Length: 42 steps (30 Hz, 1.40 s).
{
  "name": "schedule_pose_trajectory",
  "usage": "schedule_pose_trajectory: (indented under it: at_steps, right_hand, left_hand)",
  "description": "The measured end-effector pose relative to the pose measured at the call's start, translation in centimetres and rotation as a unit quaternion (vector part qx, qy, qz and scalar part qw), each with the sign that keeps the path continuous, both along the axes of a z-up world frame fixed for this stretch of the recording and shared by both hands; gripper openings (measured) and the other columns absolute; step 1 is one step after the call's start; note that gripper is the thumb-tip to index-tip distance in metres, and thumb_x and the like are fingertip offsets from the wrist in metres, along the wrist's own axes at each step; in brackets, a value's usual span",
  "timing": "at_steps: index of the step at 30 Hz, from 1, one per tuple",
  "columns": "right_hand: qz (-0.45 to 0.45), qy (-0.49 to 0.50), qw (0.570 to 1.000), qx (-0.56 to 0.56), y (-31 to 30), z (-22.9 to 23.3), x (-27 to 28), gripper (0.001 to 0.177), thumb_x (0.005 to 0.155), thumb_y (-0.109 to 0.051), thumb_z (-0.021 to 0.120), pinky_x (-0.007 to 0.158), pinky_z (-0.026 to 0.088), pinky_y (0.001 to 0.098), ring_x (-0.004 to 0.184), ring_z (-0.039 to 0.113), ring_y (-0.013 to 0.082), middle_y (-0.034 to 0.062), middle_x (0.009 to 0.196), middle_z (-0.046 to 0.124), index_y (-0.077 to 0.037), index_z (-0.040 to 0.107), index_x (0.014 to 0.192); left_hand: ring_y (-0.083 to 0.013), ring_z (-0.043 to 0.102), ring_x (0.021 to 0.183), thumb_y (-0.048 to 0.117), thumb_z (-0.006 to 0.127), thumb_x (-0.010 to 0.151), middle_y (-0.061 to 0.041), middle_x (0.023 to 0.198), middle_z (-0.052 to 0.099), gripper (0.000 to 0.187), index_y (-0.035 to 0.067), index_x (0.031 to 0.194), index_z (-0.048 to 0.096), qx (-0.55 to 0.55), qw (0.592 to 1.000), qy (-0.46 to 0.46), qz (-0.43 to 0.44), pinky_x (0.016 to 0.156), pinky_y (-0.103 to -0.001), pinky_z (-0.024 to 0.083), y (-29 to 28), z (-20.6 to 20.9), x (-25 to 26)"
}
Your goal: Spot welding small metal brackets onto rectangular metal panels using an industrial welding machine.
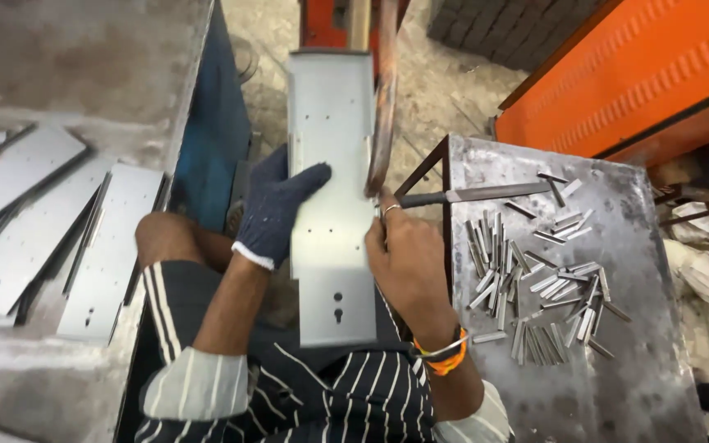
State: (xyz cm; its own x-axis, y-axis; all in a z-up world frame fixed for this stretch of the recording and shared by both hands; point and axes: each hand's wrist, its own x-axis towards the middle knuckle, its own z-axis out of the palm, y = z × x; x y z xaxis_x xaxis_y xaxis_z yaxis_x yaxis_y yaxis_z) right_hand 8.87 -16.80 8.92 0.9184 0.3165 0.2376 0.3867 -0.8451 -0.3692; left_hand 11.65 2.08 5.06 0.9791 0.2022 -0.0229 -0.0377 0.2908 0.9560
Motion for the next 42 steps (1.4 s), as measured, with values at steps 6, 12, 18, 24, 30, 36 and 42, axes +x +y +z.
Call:
schedule_pose_trajectory:
  at_steps: [6,12,18,24,30,36,42]
  right_hand:
    - [-0.026,-0.042,0.999,-0.013,-0.7,-1.4,-3.0,0.021,0.099,-0.018,0.061,0.059,0.051,0.0507,0.06,0.066,0.0401,0.0215,0.068,0.066,-0.001,0.065,0.087]
    - [-0.046,0.0,0.999,0.024,0.3,1.3,-3.6,0.022,0.1,-0.02,0.06,0.05,0.046,0.0517,0.049,0.062,0.0396,0.0203,0.054,0.061,-0.003,0.064,0.088]
    - [-0.013,-0.152,0.977,-0.152,5.3,-2.6,-2.8,0.039,0.101,-0.036,0.06,0.045,0.048,0.0495,0.05,0.065,0.0367,0.0165,0.054,0.064,-0.007,0.068,0.076]
    - [0.278,0.142,0.949,-0.046,10.9,-5.6,-7.8,0.034,0.095,-0.036,0.064,0.063,0.048,0.0544,0.068,0.067,0.0407,0.0186,0.069,0.068,-0.008,0.072,0.076]
    - [0.338,0.254,0.905,0.051,13.0,-6.9,-9.5,0.022,0.094,-0.027,0.066,0.062,0.047,0.0516,0.07,0.066,0.0403,0.0174,0.07,0.068,-0.006,0.071,0.089]
    - [0.317,0.299,0.899,0.047,13.1,-8.0,-8.7,0.022,0.095,-0.028,0.066,0.062,0.051,0.0455,0.066,0.071,0.0317,0.0111,0.067,0.07,-0.008,0.072,0.088]
    - [0.261,0.298,0.917,0.044,11.8,-7.7,-7.1,0.022,0.094,-0.029,0.066,0.06,0.053,0.0411,0.064,0.073,0.0278,0.0084,0.065,0.071,-0.009,0.071,0.087]
  left_hand:
    - [-0.0146,0.071,0.091,0.011,0.073,0.091,-0.011,0.108,0.076,0.038,-0.004,0.126,0.068,0.037,0.997,-0.057,-0.032,0.08,-0.03,0.059,-0.2,0.0,-2.3]
    - [-0.0169,0.071,0.091,0.012,0.072,0.092,-0.014,0.108,0.076,0.036,-0.003,0.124,0.068,-0.031,0.999,-0.013,-0.014,0.08,-0.032,0.059,-1.0,0.1,-5.4]
    - [-0.0151,0.072,0.093,0.01,0.076,0.089,-0.012,0.108,0.079,0.035,-0.003,0.121,0.07,0.159,0.978,-0.021,0.133,0.083,-0.028,0.058,2.8,-2.3,-10.1]
    - [-0.0205,0.067,0.083,0.01,0.08,0.086,-0.011,0.099,0.074,0.036,-0.007,0.117,0.072,0.261,0.851,0.127,0.438,0.076,-0.035,0.054,15.9,-18.1,-22.7]
    - [-0.0196,0.063,0.087,0.023,0.086,0.093,-0.014,0.104,0.073,0.039,-0.01,0.11,0.073,0.199,0.781,0.252,0.535,0.076,-0.037,0.052,26.0,-25.6,-42.2]
    - [-0.0508,0.061,0.112,0.033,0.091,0.086,-0.038,0.136,0.056,0.087,-0.017,0.143,0.05,0.524,0.536,0.376,0.545,0.096,-0.05,0.049,27.1,-23.3,-41.0]
    - [-0.0387,0.055,0.132,0.038,0.081,0.083,-0.02,0.147,0.059,0.08,0.007,0.152,0.053,0.487,0.717,0.3,0.399,0.113,-0.047,0.041,25.9,-23.6,-22.8]
